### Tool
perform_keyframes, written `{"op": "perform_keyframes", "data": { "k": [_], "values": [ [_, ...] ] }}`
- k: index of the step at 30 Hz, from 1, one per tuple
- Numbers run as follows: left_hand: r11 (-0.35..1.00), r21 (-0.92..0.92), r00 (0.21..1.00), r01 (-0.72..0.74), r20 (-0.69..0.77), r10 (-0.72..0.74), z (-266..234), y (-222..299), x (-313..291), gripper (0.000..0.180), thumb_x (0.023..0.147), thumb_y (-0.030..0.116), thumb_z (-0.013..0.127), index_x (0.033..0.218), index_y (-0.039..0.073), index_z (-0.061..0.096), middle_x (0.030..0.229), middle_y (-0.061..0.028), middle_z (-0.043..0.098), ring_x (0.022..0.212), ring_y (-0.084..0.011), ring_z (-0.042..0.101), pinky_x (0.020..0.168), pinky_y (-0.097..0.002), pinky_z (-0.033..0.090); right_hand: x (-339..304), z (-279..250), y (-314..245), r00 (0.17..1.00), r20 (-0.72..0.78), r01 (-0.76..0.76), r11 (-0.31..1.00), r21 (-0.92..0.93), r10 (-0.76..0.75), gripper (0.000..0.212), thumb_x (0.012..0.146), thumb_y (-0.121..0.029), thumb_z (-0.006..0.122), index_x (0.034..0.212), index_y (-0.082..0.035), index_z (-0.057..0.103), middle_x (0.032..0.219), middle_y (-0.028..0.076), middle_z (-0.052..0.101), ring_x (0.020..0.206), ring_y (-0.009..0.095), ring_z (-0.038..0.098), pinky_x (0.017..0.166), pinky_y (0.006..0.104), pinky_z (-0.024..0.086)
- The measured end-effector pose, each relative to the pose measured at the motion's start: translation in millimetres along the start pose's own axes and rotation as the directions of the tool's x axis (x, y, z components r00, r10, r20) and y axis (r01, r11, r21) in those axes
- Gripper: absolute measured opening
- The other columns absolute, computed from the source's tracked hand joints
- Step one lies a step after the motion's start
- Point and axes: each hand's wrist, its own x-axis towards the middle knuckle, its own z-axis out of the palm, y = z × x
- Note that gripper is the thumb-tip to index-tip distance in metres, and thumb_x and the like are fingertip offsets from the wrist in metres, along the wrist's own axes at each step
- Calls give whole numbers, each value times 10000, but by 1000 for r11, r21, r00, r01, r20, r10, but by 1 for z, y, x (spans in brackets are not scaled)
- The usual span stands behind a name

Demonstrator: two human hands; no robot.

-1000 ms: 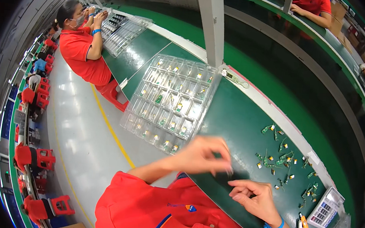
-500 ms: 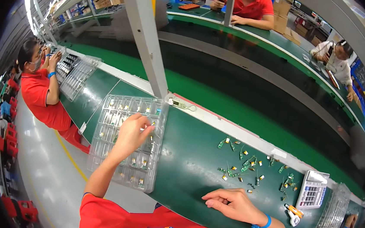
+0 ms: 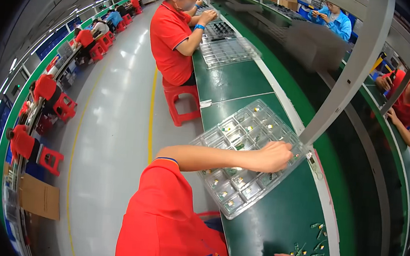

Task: Assembling small electronic components at an assembly line workstation.

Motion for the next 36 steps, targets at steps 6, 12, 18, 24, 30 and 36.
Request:
{"op": "perform_keyframes", "data": {
  "k": [6, 12, 18, 24, 30, 36],
  "values": [
    [990, -136, 994, -46, -109, 32, -5, -2, -5, 110, 701, 19, 648, 693, -41, 556, 858, -194, 531, 811, -386, 582, 649, -481, 476, 22, -33, 32, 760, -106, 357, 549, -756, -641, 189, 810, -133, 691, 985, -61, 688, 913, 124, 682, 833, 287, 640, 753, 367, 520],
    [993, -77, 995, -95, 8, 96, -2, -4, -1, 153, 759, 78, 648, 686, 3, 536, 852, -137, 501, 837, -327, 580, 641, -447, 475, 31, -64, 64, 873, -266, -70, 433, -899, -410, 311, 887, -186, 607, 1161, -39, 600, 1131, 178, 591, 1045, 376, 552, 928, 445, 435],
    [980, -151, 989, -128, 52, 137, -8, -15, -2, 157, 760, 104, 667, 722, 14, 544, 834, -125, 484, 797, -316, 582, 614, -443, 474, 33, -64, 36, 933, -183, -68, 348, -935, -309, 329, 897, -121, 535, 1197, 12, 550, 1127, 229, 581, 1053, 401, 534, 920, 440, 428],
    [971, -190, 974, -145, 146, 173, -14, -14, 0, 157, 777, 97, 640, 741, 9, 514, 836, -127, 468, 775, -302, 587, 615, -441, 490, 36, -75, 31, 960, -185, -90, 396, -914, -209, 325, 875, -82, 530, 1183, 22, 553, 1082, 229, 607, 985, 400, 572, 851, 443, 466],
    [975, -147, 977, -168, 108, 185, -12, -12, 8, 160, 766, 91, 634, 757, 4, 500, 835, -129, 466, 758, -298, 590, 606, -423, 496, 37, -83, 30, 925, -252, -134, 376, -917, -286, 265, 888, -88, 543, 1142, -59, 616, 947, 210, 650, 796, 378, 618, 694, 440, 503],
    [974, -151, 970, -171, 147, 193, -24, -6, 9, 177, 762, 89, 647, 749, 6, 491, 836, -128, 473, 787, -295, 585, 617, -413, 492, 70, -98, 21, 272, 221, 404, -97, -910, -937, 240, 906, -99, 559, 1131, -76, 637, 993, 208, 650, 863, 375, 619, 746, 427, 499]
  ]
}}
